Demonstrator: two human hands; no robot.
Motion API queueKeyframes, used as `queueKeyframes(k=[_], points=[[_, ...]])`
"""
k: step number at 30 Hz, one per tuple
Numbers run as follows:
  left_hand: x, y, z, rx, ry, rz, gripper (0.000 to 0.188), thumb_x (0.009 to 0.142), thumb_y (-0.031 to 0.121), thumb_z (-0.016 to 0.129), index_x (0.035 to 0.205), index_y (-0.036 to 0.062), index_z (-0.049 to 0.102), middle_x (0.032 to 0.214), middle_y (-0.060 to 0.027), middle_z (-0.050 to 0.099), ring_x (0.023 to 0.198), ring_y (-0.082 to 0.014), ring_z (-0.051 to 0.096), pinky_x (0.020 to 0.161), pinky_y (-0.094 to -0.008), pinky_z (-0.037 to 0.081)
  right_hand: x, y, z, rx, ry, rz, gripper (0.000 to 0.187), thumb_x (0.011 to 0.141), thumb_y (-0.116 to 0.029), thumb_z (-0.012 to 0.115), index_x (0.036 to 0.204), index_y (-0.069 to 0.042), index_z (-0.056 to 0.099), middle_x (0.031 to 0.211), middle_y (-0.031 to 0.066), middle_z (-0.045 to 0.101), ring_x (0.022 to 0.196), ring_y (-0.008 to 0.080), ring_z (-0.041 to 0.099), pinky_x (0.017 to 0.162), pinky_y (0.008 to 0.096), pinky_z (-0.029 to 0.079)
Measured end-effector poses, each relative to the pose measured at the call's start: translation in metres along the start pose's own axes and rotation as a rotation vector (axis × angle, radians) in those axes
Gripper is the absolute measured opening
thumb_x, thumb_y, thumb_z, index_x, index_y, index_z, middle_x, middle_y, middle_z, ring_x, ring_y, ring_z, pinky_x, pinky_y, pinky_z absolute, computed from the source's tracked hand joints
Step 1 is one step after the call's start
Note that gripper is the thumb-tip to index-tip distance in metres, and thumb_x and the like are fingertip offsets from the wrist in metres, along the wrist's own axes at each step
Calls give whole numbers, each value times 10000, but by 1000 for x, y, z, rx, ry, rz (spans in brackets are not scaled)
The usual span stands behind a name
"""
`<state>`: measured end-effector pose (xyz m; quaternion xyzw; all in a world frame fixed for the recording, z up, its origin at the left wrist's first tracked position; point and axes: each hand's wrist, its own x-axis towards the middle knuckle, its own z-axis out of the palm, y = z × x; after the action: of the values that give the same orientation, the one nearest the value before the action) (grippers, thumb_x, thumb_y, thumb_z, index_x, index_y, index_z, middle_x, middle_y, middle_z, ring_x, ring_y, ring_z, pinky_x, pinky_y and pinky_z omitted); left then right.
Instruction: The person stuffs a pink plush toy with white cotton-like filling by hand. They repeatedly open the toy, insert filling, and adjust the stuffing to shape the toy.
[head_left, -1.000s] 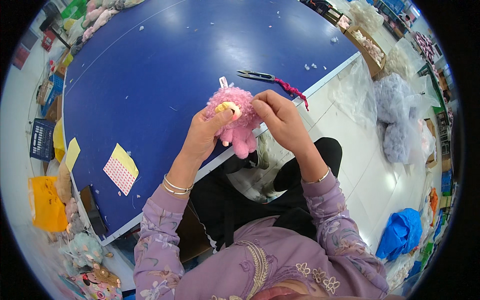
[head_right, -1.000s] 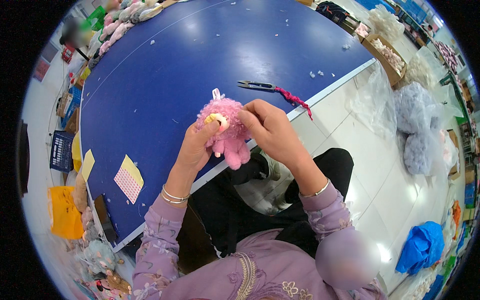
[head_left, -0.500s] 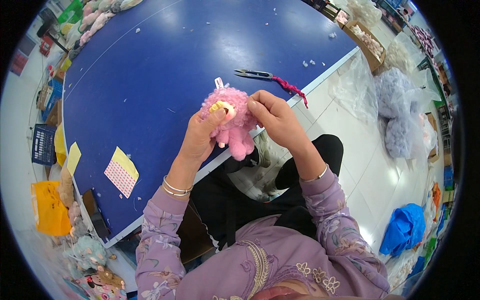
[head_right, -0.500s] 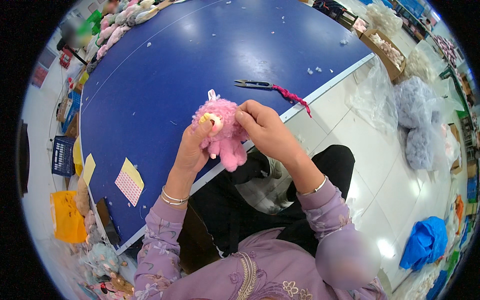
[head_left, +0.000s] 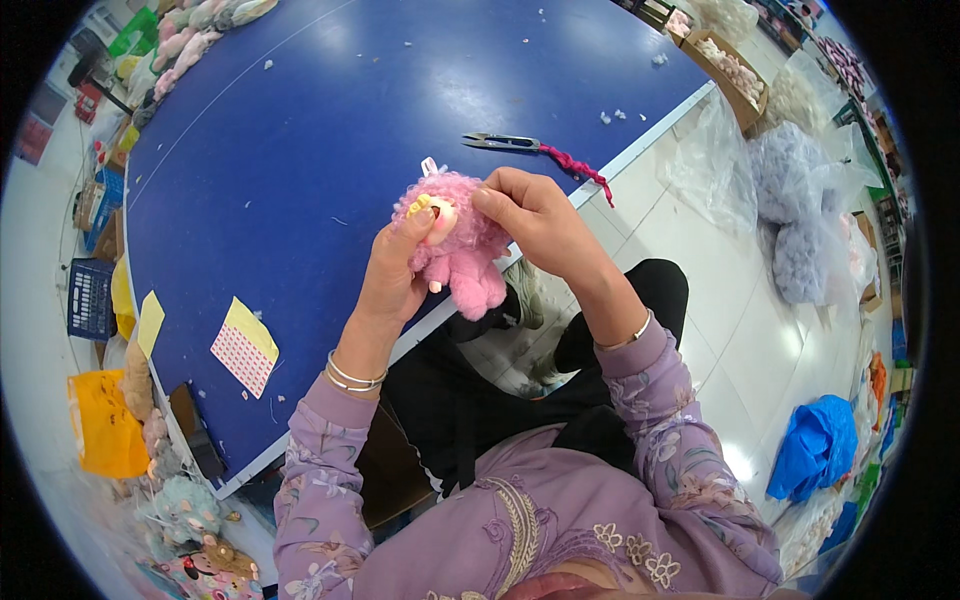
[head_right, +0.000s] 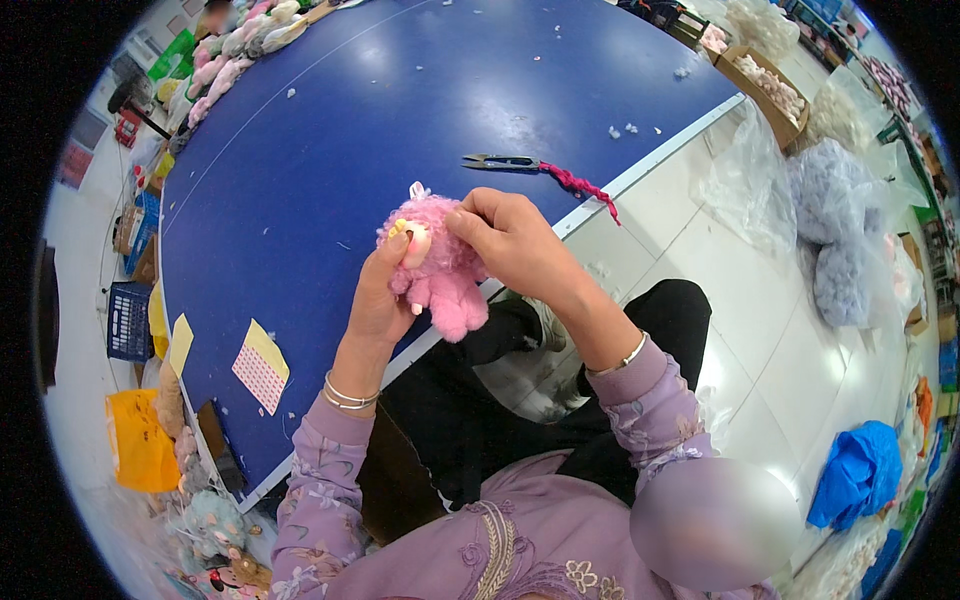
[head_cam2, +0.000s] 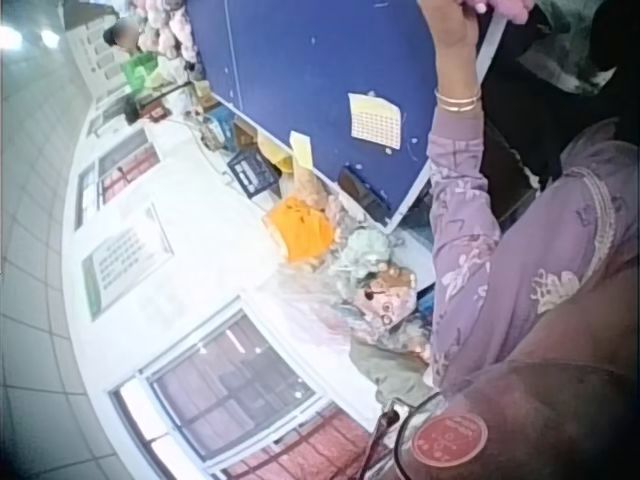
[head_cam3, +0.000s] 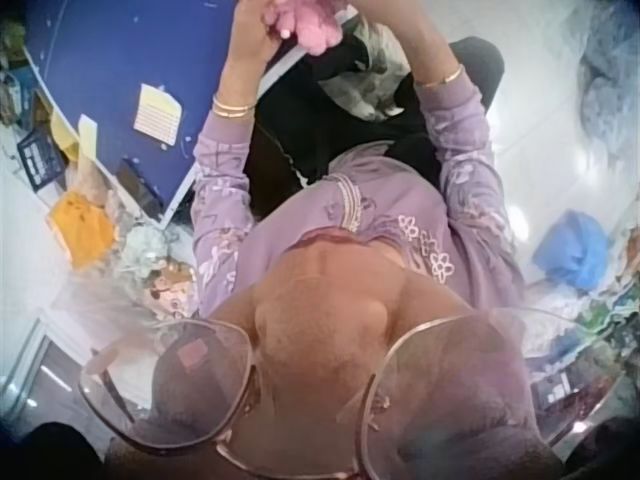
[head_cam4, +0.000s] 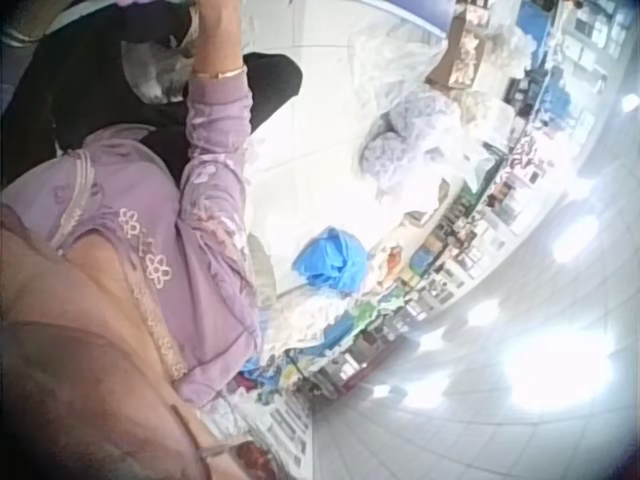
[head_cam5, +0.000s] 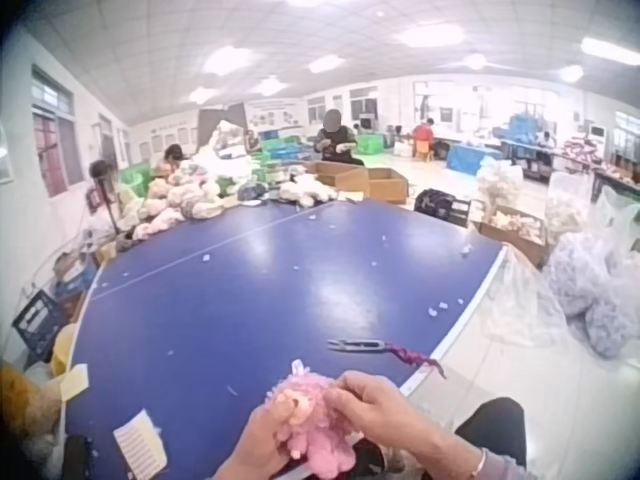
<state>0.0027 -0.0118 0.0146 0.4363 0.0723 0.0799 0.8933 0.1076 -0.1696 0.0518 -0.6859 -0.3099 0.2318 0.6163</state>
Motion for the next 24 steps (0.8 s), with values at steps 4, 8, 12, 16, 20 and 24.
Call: queueKeyframes(k=[4, 8, 12, 16, 20, 24], points=[[2, -5, 0, -25, 61, 17, 360, 946, 353, 587, 1092, 26, 622, 958, -41, 652, 767, -105, 628, 483, -216, 466, -3, 5, 0, -4, 102, -6, 259, 938, -195, 606, 861, 51, 590, 691, 57, 590, 642, 108, 552, 595, 294, 480], [3, -6, -6, -22, 41, -27, 354, 951, 360, 578, 1082, 35, 627, 955, -39, 652, 760, -99, 626, 469, -219, 457, -21, -2, 13, -339, 180, -178, 245, 899, -195, 651, 863, 43, 608, 720, 130, 620, 639, 177, 586, 605, 307, 473], [5, -6, -6, -4, 72, -11, 365, 951, 367, 575, 1092, 34, 625, 956, -39, 653, 759, -103, 626, 466, -222, 456, -14, 7, 12, -296, 101, -159, 234, 910, -191, 642, 866, 35, 600, 732, 74, 603, 659, 121, 549, 606, 288, 459], [3, -6, 0, -23, 95, 1, 368, 948, 360, 574, 1101, 30, 623, 967, -44, 652, 766, -111, 628, 492, -228, 468, -8, 12, 1, 45, -7, -30, 244, 938, -195, 615, 849, 31, 591, 744, 11, 584, 679, 71, 515, 596, 270, 449], [1, -3, 17, -21, 158, -6, 365, 933, 342, 581, 1105, 22, 620, 987, -54, 650, 794, -119, 630, 523, -229, 481, -8, 16, -4, 257, -66, 19, 239, 948, -198, 594, 847, 19, 596, 751, -2, 576, 683, 67, 520, 593, 253, 453], [2, -3, -4, 48, -21, -62, 371, 917, 338, 590, 1099, 15, 616, 978, -56, 643, 790, -121, 625, 528, -232, 484, -7, 14, -7, 302, -74, 38, 225, 948, -194, 594, 850, 9, 601, 754, -6, 575, 683, 64, 517, 607, 244, 456]])
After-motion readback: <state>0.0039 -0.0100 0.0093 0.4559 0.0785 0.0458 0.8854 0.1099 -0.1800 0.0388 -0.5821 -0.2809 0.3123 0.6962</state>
